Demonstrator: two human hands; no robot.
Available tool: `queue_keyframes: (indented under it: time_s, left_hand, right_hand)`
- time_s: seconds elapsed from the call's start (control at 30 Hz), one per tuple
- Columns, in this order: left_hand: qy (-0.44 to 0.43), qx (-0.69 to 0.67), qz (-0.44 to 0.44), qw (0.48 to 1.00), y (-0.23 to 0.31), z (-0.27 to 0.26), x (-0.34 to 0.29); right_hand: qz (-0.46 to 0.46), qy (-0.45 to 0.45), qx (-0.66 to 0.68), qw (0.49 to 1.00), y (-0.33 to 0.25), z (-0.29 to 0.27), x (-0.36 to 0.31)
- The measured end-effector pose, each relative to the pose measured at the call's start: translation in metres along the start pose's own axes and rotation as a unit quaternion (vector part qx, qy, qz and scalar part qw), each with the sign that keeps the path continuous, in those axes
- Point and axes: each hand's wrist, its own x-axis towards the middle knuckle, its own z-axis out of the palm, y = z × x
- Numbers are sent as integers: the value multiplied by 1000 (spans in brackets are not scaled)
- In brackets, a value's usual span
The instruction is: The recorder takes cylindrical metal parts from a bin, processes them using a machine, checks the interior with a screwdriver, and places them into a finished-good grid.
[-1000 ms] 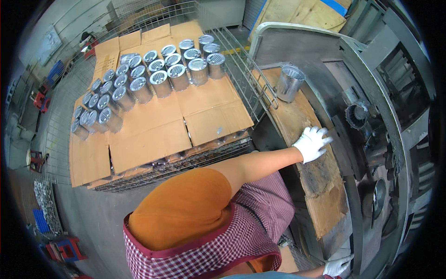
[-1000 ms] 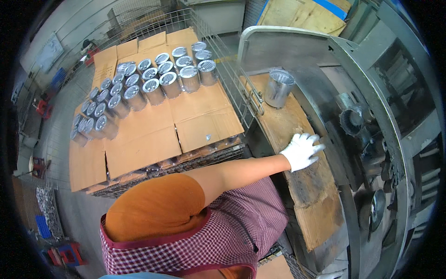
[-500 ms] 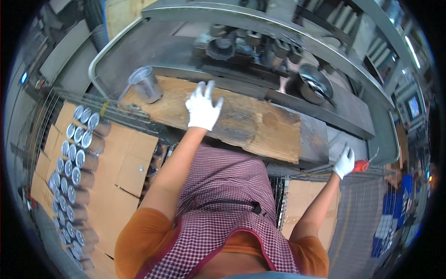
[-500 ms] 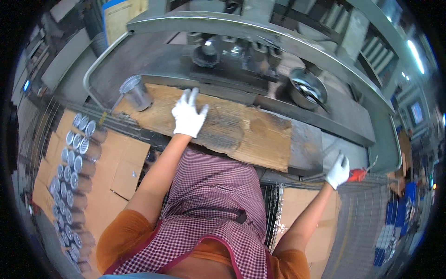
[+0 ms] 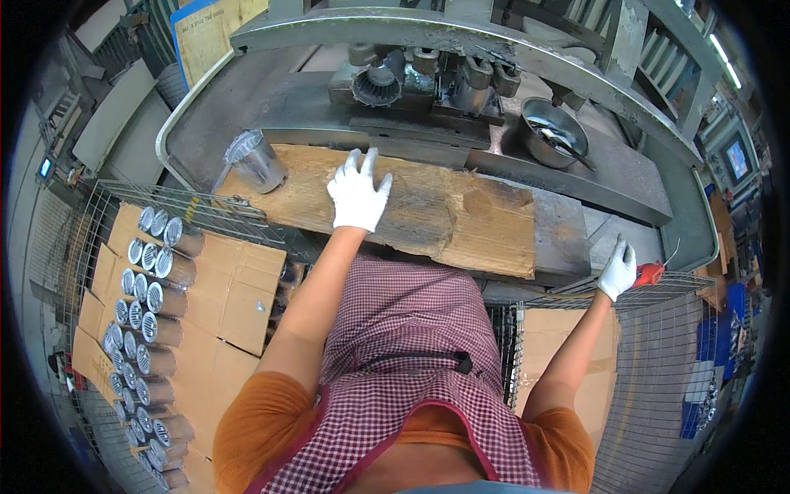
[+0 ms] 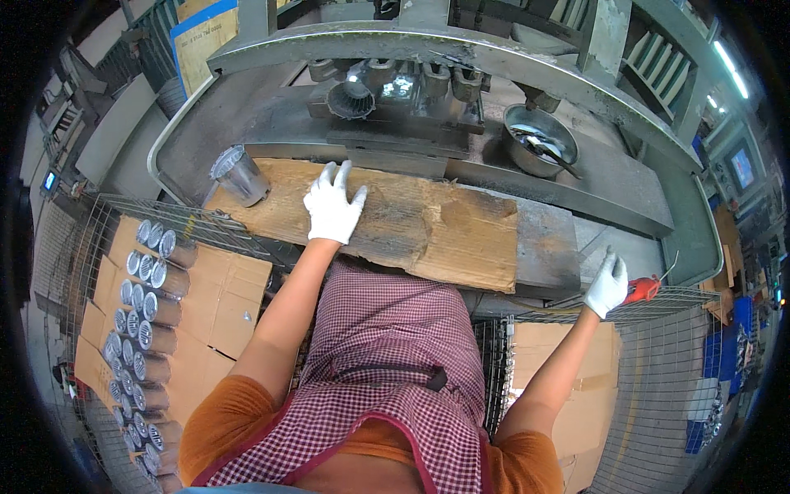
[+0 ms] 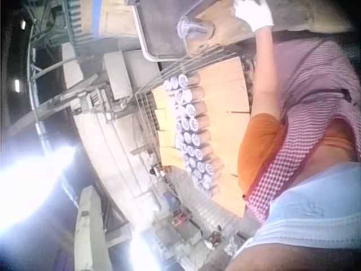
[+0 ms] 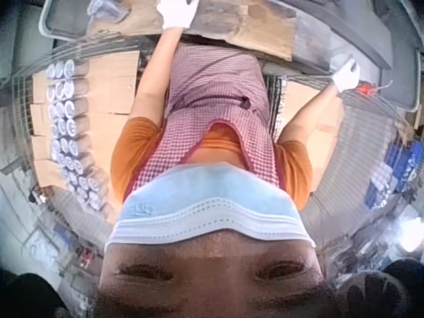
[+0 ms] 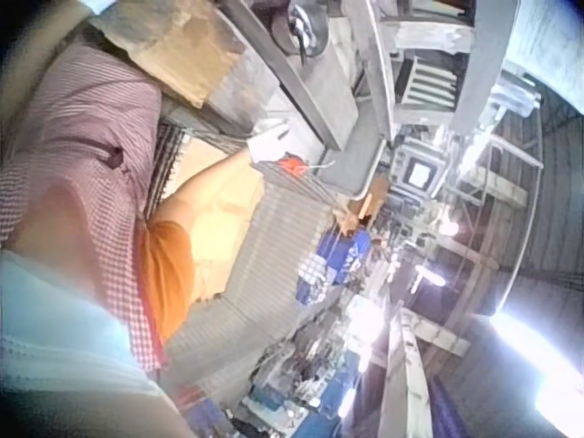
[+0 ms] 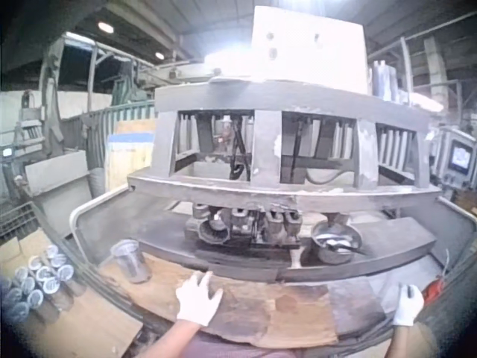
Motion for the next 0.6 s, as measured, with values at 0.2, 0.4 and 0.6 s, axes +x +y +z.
queue_keyframes:
  time_s: [0.2,0.4,0.6]
  left_hand:
    - [-75,24,10,997,-1,-1,0]
    - [-135,30,26,990,-1,0,1]
    - [-48,17,13,999,1,1,0]
  right_hand:
    - [-31,31,-32,999,4,2,-1]
    - [-10,27,-12,1000,6,4,-2]
    - [-28,39,-5,999,1,2,-3]
